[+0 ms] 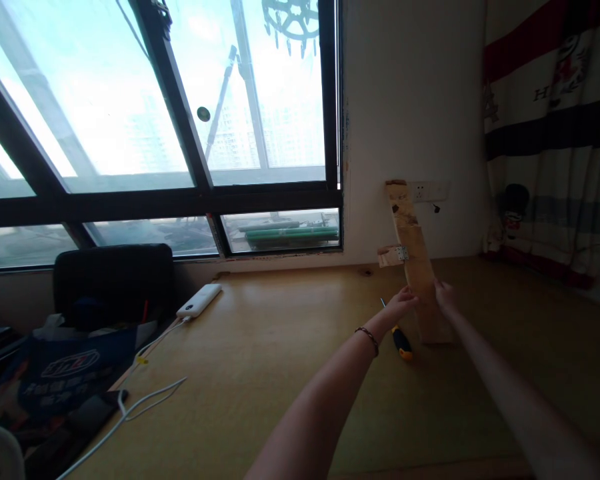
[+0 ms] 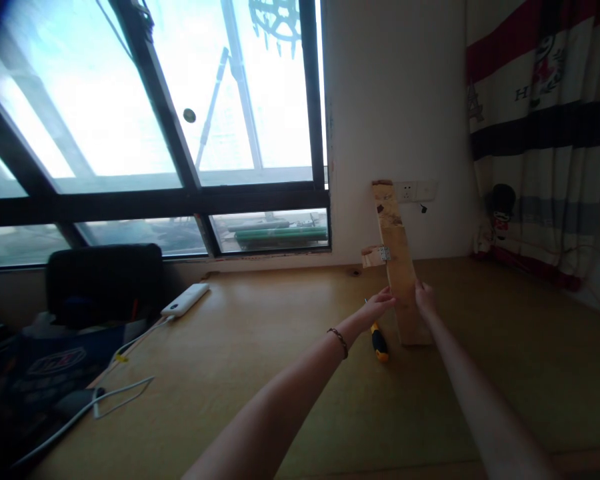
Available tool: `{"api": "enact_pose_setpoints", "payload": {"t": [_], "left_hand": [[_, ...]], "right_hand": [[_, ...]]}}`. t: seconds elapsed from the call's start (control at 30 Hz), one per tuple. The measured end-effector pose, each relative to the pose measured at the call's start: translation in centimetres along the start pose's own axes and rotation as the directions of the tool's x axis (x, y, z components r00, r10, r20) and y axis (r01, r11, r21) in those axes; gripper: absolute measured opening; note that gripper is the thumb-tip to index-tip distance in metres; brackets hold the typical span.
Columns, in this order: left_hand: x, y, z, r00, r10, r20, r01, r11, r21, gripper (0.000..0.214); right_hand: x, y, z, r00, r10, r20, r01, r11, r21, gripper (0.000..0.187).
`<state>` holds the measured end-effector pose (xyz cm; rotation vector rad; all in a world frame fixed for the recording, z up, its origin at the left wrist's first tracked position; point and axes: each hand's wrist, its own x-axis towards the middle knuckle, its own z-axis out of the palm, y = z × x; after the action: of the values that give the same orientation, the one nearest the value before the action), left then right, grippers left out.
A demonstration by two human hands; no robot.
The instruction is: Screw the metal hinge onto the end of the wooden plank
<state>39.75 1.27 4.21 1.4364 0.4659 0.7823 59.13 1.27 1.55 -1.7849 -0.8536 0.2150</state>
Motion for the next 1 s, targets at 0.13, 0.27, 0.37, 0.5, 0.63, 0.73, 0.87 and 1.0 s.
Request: {"api": "enact_pose_setpoints", "payload": {"t": [0.13,0.27,0.37,0.5,0.63,0.73,0.87,1.0], "left_hand": [[-1.4,0.9,-0.9,0.999,-0.03,-0.026,0.031,0.999,0.034,0.026],[-3.8,2.6,-3.2,1.0,0.013,-0.002,-0.013,0.999,0.037,0.029],[-6.7,3.3,-6.0,0.998,0.055,-0.035,-0.054,0.998,0.041,0.028],[-11.1,2.2,-10.2,0.981,0.05,-0.186,-0.048,0.999,0.015,0.029],[-14.5,0.8,-13.9,0.94,0.01,-0.34,-0.025,0.999,-0.039,0.032],[-16.3,1.3,-16.0,0.927,-0.011,-0.376,-0.023,0.996,-0.085,0.033],[-18.5,2.3,-18.2,0.901,-0.004,-0.434,-0.072,0.985,-0.159,0.032],[-20.4,1.3,-20.0,0.854,-0.043,-0.519,-0.111,0.959,-0.261,0.03]], "right_hand": [[-0.3,0.1,-0.1,0.999,0.011,-0.039,-0.016,0.992,-0.128,0.054],[-1.5,-0.6,-0.6,0.992,0.009,-0.126,-0.042,0.964,-0.263,0.06],[-2.9,-1.3,-0.6,0.975,-0.07,-0.209,-0.002,0.947,-0.322,0.059],[-4.2,-1.7,-0.4,0.981,-0.001,-0.195,-0.071,0.929,-0.364,0.067],[-4.2,-1.6,-0.4,0.989,0.09,-0.114,-0.126,0.919,-0.373,0.069],[-4.0,-1.6,-0.6,0.989,0.097,-0.111,-0.133,0.912,-0.388,0.069],[-4.0,-1.4,-0.8,0.986,0.122,-0.113,-0.154,0.927,-0.342,0.067],[-3.7,-0.8,-1.0,0.983,0.119,-0.14,-0.156,0.944,-0.292,0.059]]}}
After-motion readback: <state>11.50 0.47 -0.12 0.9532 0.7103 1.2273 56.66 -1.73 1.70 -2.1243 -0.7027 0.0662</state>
